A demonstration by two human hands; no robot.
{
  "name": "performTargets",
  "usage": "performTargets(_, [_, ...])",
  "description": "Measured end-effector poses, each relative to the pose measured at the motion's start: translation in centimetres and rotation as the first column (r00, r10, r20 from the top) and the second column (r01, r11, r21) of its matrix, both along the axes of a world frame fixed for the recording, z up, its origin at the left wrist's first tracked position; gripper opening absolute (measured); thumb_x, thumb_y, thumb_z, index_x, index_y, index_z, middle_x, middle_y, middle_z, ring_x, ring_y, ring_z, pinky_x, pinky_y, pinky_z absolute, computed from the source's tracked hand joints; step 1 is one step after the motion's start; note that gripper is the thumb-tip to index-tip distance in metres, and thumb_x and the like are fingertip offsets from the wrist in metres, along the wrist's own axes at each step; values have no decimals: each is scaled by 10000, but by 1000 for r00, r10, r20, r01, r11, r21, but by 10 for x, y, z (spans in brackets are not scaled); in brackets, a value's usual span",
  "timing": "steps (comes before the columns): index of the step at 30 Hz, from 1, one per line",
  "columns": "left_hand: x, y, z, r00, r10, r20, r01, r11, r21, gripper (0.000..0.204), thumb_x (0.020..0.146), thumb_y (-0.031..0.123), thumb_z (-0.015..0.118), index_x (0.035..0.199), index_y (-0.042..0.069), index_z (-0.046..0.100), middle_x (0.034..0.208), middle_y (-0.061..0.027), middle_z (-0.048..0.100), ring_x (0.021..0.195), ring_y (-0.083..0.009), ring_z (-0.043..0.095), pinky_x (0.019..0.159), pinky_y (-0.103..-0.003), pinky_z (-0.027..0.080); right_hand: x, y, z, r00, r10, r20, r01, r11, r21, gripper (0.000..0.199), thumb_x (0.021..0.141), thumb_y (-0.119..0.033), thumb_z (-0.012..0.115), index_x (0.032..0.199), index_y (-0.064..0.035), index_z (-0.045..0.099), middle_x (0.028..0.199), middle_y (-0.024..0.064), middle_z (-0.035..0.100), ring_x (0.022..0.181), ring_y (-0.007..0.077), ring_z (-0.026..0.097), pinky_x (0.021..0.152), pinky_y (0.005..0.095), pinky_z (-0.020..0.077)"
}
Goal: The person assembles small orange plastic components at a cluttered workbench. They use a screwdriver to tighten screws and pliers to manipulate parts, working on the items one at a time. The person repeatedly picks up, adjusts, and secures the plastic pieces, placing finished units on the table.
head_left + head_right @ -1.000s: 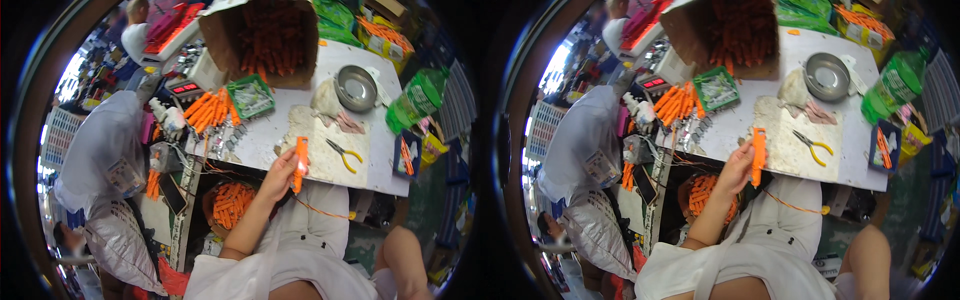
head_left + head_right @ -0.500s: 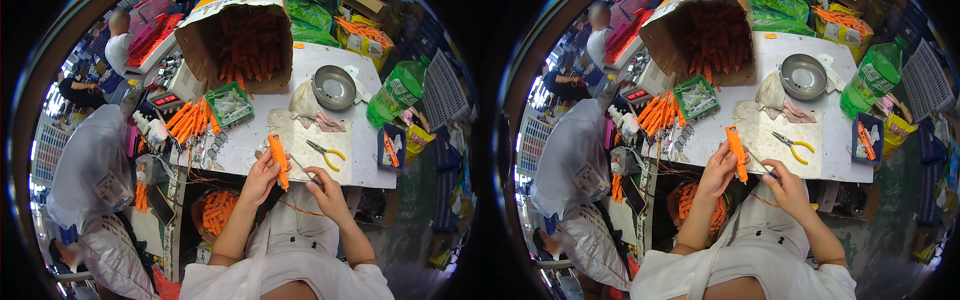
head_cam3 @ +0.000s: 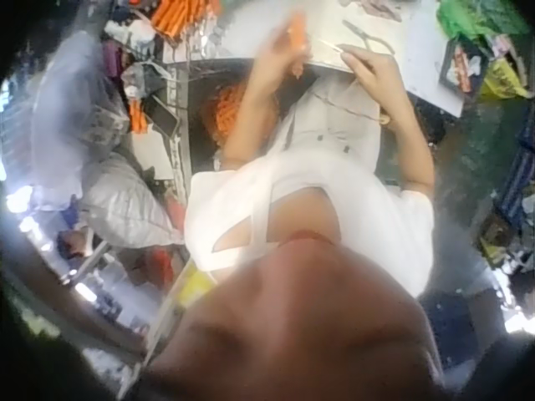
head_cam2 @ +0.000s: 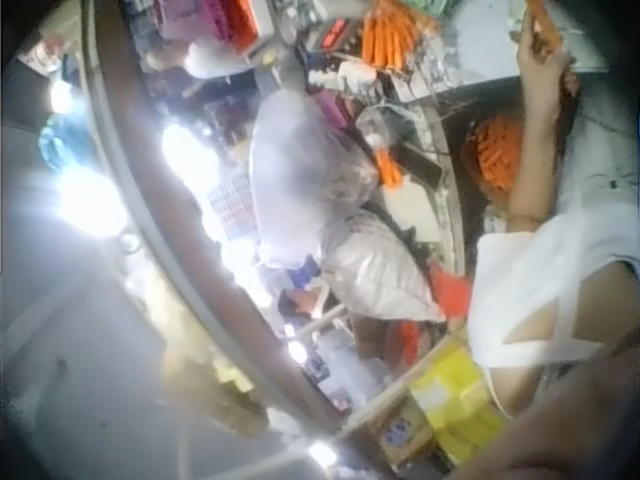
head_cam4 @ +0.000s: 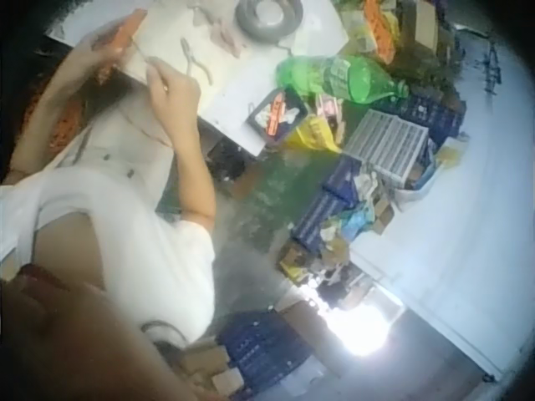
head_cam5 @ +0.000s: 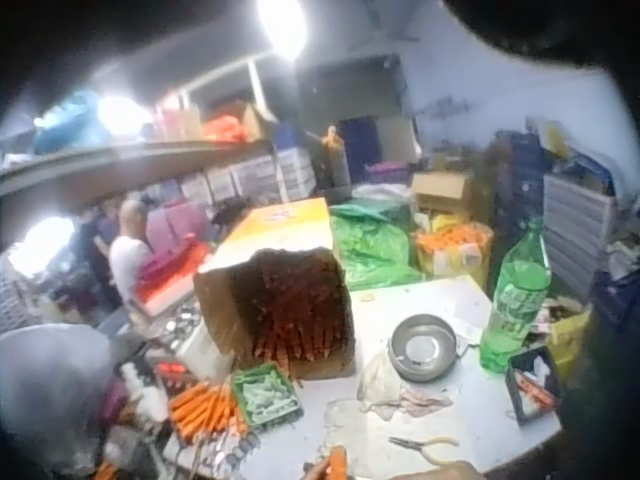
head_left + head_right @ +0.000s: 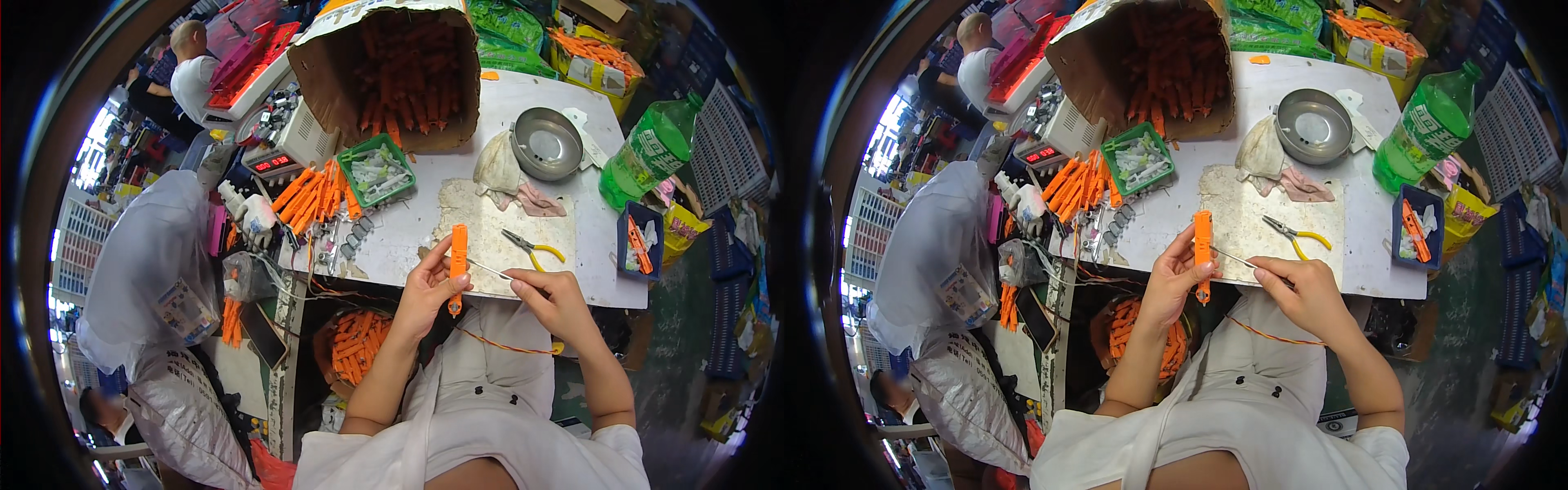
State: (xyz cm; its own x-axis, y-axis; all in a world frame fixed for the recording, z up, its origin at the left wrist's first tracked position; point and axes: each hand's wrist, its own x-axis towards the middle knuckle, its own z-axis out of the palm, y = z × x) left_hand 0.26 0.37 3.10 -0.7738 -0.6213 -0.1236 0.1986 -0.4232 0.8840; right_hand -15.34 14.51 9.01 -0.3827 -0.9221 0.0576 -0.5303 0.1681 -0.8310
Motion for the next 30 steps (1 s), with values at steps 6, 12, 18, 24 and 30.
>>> performTargets(6, [4, -2, 1, 999, 10, 35, -9, 1000, -30, 656, 809, 24, 650, 1385, 22, 337, 984, -45, 560, 862, -108, 564, 780, -244, 492, 1, -5, 4, 999, 29, -33, -28, 999, 20, 224, 843, -168, 595, 1003, -31, 671, 672, 149, 630, 523, 213, 571, 519, 303, 432])
performTargets(12, [11, -2, 21, 918, -256, 302, 289, 955, -69, 660, 799, 65, 678, 1382, 53, 370, 990, -19, 595, 782, -59, 535, 673, -198, 462, -9, 2, -6, 964, 78, 255, -116, 984, 136, 224, 856, -153, 588, 1005, -3, 662, 647, 62, 608, 542, 92, 475, 521, 257, 399])
performTargets(18, [7, 9, -8, 988, -153, -18, 154, 985, 71, 653, 813, 26, 644, 1393, 63, 348, 1061, -50, 575, 827, -103, 581, 751, -248, 495, -7, -2, 20, 965, 106, 238, -141, 981, 133, 221, 862, -161, 583, 985, 6, 660, 680, 46, 609, 581, 70, 483, 544, 234, 402])
performTargets(24, [0, 6, 3, 1000, -30, -4, 30, 999, 29, 660, 796, 23, 672, 1374, 11, 352, 935, -41, 568, 809, -98, 572, 694, -215, 492, -12, 0, 17, 991, 109, 73, -112, 993, 40, 244, 861, -183, 580, 1002, 4, 650, 743, 147, 648, 598, 187, 586, 581, 292, 453])
performTargets(30, [-3, 15, 8, 1000, -20, -6, 20, 999, 37, 662, 797, 9, 669, 1372, -7, 340, 963, -57, 559, 832, -110, 581, 758, -257, 516, -12, 10, 20, 994, 77, 71, -86, 987, 135, 260, 868, -206, 580, 1021, -8, 652, 736, 149, 646, 595, 194, 588, 580, 304, 459])
